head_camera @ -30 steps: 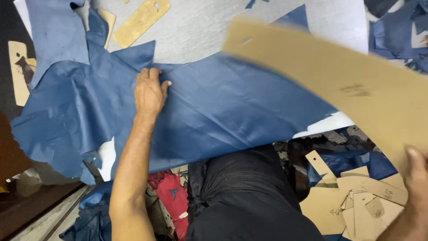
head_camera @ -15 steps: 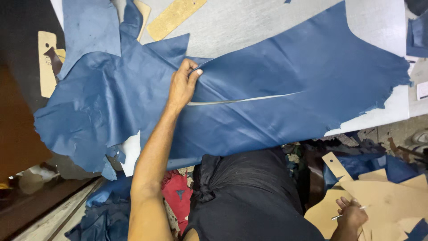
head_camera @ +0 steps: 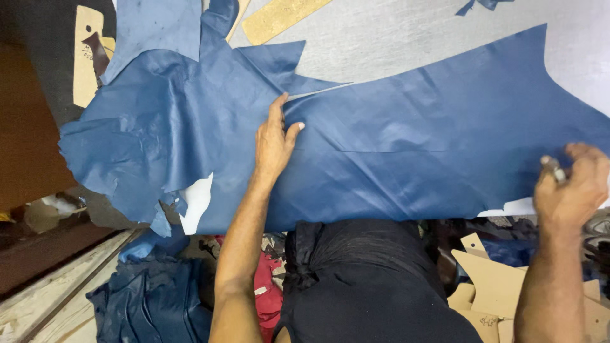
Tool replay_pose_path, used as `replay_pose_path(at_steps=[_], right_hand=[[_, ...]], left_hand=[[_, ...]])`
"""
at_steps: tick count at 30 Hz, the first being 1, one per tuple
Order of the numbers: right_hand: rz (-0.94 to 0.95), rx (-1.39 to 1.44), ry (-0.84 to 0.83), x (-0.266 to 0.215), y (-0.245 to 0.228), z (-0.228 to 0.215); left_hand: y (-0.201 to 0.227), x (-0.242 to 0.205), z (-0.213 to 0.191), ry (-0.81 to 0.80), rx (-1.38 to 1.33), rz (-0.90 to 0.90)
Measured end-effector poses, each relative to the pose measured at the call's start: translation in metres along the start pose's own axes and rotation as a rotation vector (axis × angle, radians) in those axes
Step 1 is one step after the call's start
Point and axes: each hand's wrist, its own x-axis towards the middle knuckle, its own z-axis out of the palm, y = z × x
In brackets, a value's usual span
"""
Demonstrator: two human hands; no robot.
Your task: The person uses a cardboard pattern and a rotary cutter to cut shapes from blue fabric on a worktable. They repeatedly position the pattern, cut along its edges, remove the cut piece, and reposition the fabric and pattern to continue cutting additional pieces.
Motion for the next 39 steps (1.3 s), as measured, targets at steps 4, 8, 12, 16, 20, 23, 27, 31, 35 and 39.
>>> replay_pose_path(at_steps=[4, 8, 12, 16, 20, 23, 27, 31, 35, 39], right_hand=[[0.097, 0.129, -0.133, 0.081, 0.021, 0.002], [0.147, -0.049, -0.335, 0.118, 0.051, -0.007], [0.397, 0.086, -0.404, 0.112, 0.066, -0.019], [0.228, 0.136, -0.209, 0.144, 0.051, -0.002], [0.142, 0.364, 0.142, 0.179, 0.048, -0.005], [0.228, 0.484, 0.066, 0.188, 0.056, -0.008], [0.141, 0.217, -0.208, 0.146, 0.052, -0.016], [0.407, 0.291, -0.443, 0.08, 0.055, 0.01], [0.292, 0.255, -0.265, 0.026, 0.068, 0.027], [0.325, 0.192, -0.194, -0.015, 0.046, 0.01]], left_hand=[[0.0, -0.009, 0.013, 0.138, -0.02, -0.01], [0.008, -0.015, 0.027, 0.314, 0.05, 0.182], [0.026, -0.005, 0.038, 0.384, 0.088, 0.309], [0.046, 0.015, 0.036, 0.387, 0.021, 0.291], [0.074, 0.047, 0.017, 0.537, -0.138, 0.366], [0.082, 0.049, -0.024, 0.575, -0.14, 0.393], [0.067, 0.03, -0.066, 0.426, -0.093, 0.288], [0.025, 0.0, -0.069, 0.266, 0.024, 0.103], [-0.024, 0.015, -0.068, 0.329, 0.287, 0.079], [-0.074, 0.109, -0.11, 0.639, 0.641, 0.38]])
